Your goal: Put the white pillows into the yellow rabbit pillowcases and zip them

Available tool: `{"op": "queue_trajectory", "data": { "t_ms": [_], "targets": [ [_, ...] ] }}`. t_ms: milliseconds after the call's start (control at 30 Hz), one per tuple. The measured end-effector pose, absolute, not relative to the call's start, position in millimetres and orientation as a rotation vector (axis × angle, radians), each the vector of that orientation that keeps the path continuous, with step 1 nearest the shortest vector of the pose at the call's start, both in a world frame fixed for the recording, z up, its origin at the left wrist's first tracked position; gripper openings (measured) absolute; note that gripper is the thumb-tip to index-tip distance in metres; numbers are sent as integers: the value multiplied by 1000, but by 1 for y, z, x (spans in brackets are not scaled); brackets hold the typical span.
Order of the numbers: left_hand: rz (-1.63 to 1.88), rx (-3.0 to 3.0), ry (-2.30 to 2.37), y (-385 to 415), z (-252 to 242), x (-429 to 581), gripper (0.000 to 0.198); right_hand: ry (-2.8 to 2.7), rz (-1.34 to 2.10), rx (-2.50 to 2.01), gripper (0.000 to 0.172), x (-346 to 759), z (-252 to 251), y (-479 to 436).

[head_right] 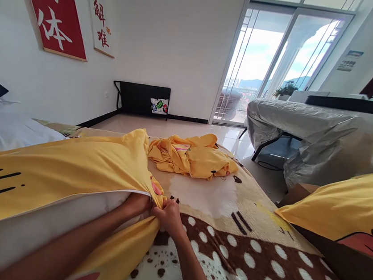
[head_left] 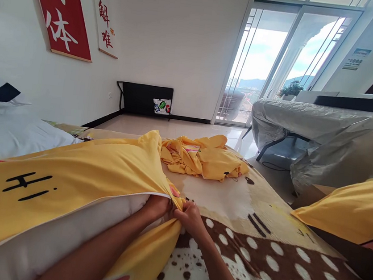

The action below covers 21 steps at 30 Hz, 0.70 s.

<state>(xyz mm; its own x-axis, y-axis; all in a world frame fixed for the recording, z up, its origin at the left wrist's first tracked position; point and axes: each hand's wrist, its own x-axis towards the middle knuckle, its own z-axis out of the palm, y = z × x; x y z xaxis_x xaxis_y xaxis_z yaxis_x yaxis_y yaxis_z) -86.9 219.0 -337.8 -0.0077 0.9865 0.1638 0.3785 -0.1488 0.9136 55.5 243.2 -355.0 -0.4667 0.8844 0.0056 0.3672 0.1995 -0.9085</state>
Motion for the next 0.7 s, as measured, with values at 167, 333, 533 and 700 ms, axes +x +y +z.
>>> {"op": "queue_trajectory", "data": {
  "t_ms": [167, 333, 533, 700],
  "targets": [
    [1090, 1701, 1597, 208, -313, -77, 19, -2014, 1258, -1180, 20, 56, -347, 240],
    [662, 2087, 1722, 186, -285, -77, 15, -2067, 1517, -964, 24, 73, -328, 242],
    [898, 1902, 1295, 170, -239, -99, 23, -1544, 1777, -861, 45, 98, -334, 264],
    [1013, 1544, 1307, 152, -215, -108, 35, -1178, 1847, -800, 35, 93, -343, 270]
  ]
}}
